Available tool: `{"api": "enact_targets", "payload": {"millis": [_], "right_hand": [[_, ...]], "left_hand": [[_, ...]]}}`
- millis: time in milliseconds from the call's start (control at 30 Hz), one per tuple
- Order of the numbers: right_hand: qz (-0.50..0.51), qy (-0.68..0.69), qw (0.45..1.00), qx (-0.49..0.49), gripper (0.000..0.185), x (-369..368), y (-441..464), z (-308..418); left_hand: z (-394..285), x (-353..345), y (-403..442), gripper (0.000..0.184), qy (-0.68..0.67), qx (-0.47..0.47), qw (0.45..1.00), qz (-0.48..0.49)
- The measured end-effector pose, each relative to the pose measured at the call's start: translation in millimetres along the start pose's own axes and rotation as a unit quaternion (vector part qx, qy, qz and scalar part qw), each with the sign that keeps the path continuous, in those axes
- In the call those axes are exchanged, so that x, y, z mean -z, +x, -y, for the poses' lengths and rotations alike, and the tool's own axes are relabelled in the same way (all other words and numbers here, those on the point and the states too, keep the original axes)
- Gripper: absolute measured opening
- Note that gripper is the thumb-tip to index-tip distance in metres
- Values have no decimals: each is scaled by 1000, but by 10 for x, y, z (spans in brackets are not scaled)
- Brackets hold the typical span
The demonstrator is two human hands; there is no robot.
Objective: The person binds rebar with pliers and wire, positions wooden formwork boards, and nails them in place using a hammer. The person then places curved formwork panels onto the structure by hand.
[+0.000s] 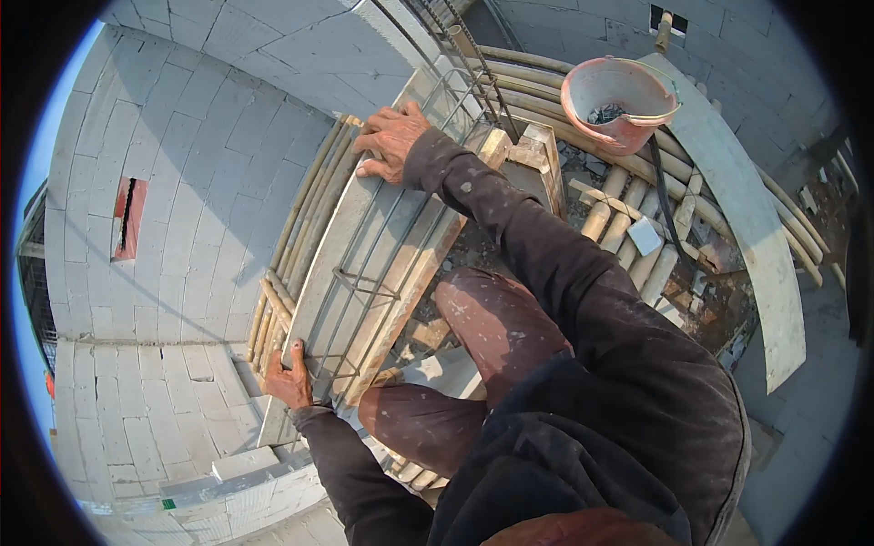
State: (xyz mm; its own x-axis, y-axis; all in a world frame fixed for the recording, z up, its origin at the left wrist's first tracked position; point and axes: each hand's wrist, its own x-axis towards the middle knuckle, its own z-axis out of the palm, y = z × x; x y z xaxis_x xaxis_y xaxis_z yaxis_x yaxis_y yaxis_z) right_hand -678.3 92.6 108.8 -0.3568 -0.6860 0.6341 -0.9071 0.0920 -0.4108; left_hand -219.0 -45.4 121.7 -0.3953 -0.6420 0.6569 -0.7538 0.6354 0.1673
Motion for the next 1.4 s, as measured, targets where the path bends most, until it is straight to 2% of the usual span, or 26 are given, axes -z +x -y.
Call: {"api": "enact_targets", "payload": {"millis": [33,100,133,167,233,333,433,467,500,567,633,700,767,800,833,867,900,967,1000,1100,1200,1267,1300,1333,1367,1400], "right_hand": [[8,-3,1000,-8,40,-32,-59,13],[-196,61,978,47,43,-51,-222,22],[-269,82,958,56,34,115,-360,156],[-258,69,963,40,34,164,-579,180],[-299,170,939,-28,25,208,-992,274],[-249,212,929,-174,17,155,-1919,205],[-91,94,922,-364,17,63,-3023,-293],[-96,58,903,-414,17,45,-3386,-523],[-117,-5,892,-438,17,47,-3747,-786],[-136,-106,872,-459,20,348,-4060,-1154],[-118,-132,859,-480,34,668,-4032,-1572],[-107,-302,870,-374,55,981,-3642,-1816],[-95,-392,877,-259,76,1169,-3339,-2300],[-39,-447,855,-259,76,1219,-3194,-2578],[-20,-540,817,-202,58,1270,-3030,-2722],[19,-574,796,-192,55,1316,-2883,-2845],[85,-550,798,-231,53,1332,-2770,-2911],[190,-491,793,-307,48,1340,-2607,-3049],[232,-456,788,-342,45,1346,-2560,-3107],[259,-392,801,-371,38,1352,-2611,-3161],[185,-408,848,-282,31,1367,-3001,-2993],[111,-447,871,-173,11,1342,-3417,-2663],[104,-436,881,-151,9,1343,-3619,-2503],[140,-425,877,-177,16,1319,-3818,-2369],[128,-409,888,-167,14,1285,-4007,-2252],[161,-385,893,-169,13,1301,-4108,-2098]], "left_hand": [[-22,9,-10,55,14,3,1000,-2],[-128,56,-7,53,17,23,999,35],[-183,83,5,53,3,26,999,41],[-190,76,-9,54,-9,29,998,51],[-27,28,-20,57,-6,41,997,69],[-23,24,-33,64,1,66,995,75],[21,-8,-72,68,-5,69,996,62],[1,27,-52,75,23,95,991,89],[-30,59,-19,83,50,122,985,112],[-116,77,0,84,57,131,982,127],[-150,80,-14,85,-1,131,983,128],[-150,67,-13,85,14,130,984,125],[-119,94,-23,84,36,127,983,127],[-114,78,-30,84,28,132,984,117],[-99,55,-37,84,19,138,985,104],[-54,28,-44,84,9,106,991,85],[-33,11,-50,84,12,108,990,86],[-7,-19,-60,66,7,80,996,45],[-10,-31,-63,66,8,82,996,45],[24,-46,-71,67,-29,81,996,35],[-66,5,-45,66,7,92,994,52],[-59,6,-56,65,-8,128,989,68],[-7,-26,-73,65,-11,129,989,71],[80,-68,-80,64,-35,101,993,50],[133,-97,-87,64,-58,73,995,28],[11,-25,-70,62,-31,89,994,54]]}}
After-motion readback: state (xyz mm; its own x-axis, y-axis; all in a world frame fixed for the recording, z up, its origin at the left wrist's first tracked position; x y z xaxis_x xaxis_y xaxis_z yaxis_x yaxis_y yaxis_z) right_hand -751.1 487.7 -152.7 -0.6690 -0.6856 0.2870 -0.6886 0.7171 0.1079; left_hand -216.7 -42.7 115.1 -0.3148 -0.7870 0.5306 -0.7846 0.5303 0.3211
